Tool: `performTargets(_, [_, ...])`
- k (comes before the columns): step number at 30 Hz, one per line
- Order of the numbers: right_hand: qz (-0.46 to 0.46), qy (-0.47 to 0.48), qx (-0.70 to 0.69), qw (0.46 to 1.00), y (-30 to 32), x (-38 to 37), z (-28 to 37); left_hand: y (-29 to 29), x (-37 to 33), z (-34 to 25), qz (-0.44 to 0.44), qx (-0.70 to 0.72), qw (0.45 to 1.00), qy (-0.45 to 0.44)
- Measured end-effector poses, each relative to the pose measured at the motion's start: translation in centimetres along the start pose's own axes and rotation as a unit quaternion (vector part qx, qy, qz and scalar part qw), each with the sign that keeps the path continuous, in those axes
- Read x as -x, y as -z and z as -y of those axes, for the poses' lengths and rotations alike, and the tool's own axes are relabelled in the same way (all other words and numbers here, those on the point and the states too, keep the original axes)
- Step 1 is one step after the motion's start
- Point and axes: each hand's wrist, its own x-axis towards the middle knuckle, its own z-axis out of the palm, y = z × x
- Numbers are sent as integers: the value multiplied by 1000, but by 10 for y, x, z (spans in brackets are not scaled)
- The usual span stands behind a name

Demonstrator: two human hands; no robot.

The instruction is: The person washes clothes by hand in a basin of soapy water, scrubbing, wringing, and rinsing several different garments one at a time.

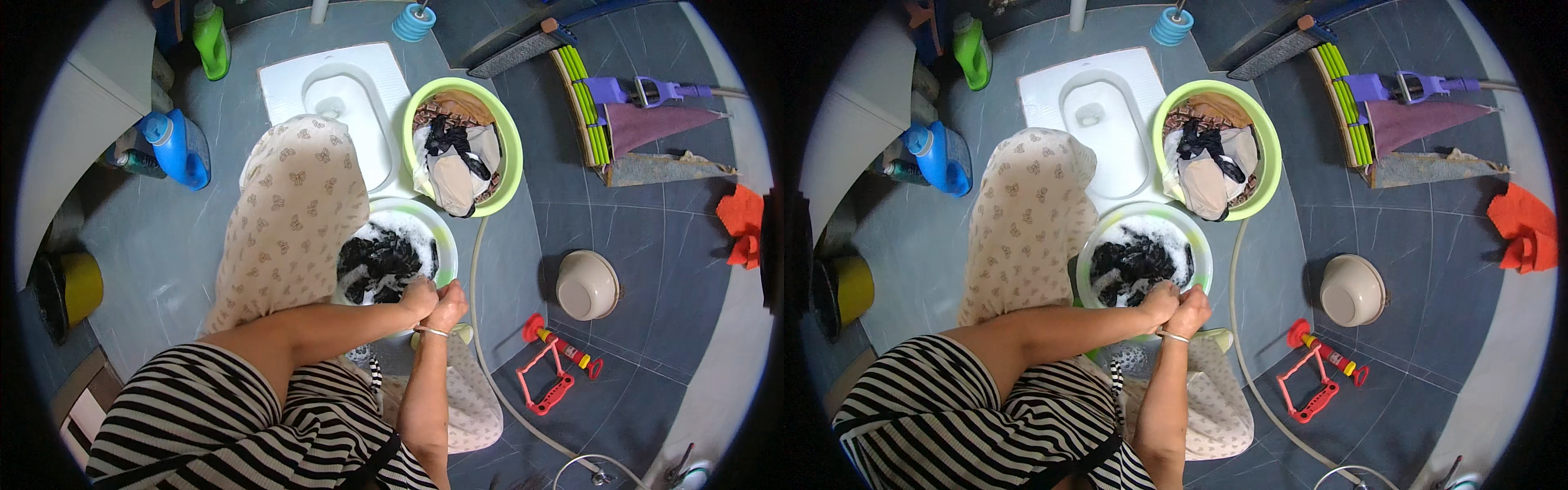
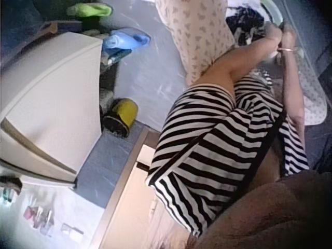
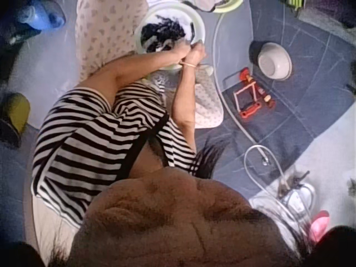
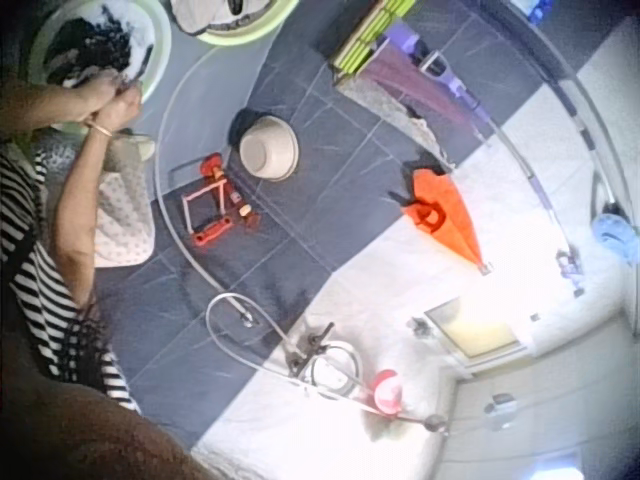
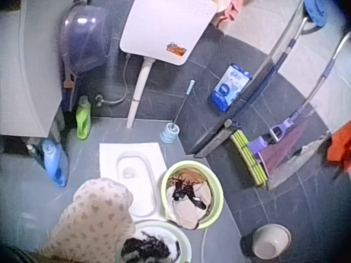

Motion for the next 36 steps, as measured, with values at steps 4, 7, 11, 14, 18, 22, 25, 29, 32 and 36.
performTargets(4, [22, -119, -130, 984, 10, -15, -22, 2, 7, -5, -2, 0, 1000, -16])
performTargets(7, [110, -122, -291, 942, 15, -15, -17, 2, -11, -6, 2, 63, 997, -47])
performTargets(11, [143, -167, -360, 907, 33, -8, -8, 19, -9, -49, 84, 216, 970, -76])
performTargets(14, [175, -196, -286, 922, 47, 8, 4, 36, -10, -63, 158, 323, 929, -88])
performTargets(18, [88, -76, -290, 950, 56, 26, 18, 39, -21, -57, 194, 414, 885, -88])
performTargets(22, [30, -13, -308, 951, 73, 29, 16, 41, -8, -65, 182, 363, 913, -30])
performTargets(25, [35, 13, -316, 948, 83, 30, 18, 44, -5, -73, 172, 177, 969, 7])
performTargets(29, [44, 44, -295, 953, 86, 27, 16, 40, -3, -57, 106, -78, 951, -281])
performTargets(32, [44, 56, -281, 957, 89, 24, 18, 37, 4, -63, 220, -120, 869, -427])
performTargets(36, [60, 47, -285, 956, 98, 20, 7, 39, 11, -70, 298, -140, 833, -444])
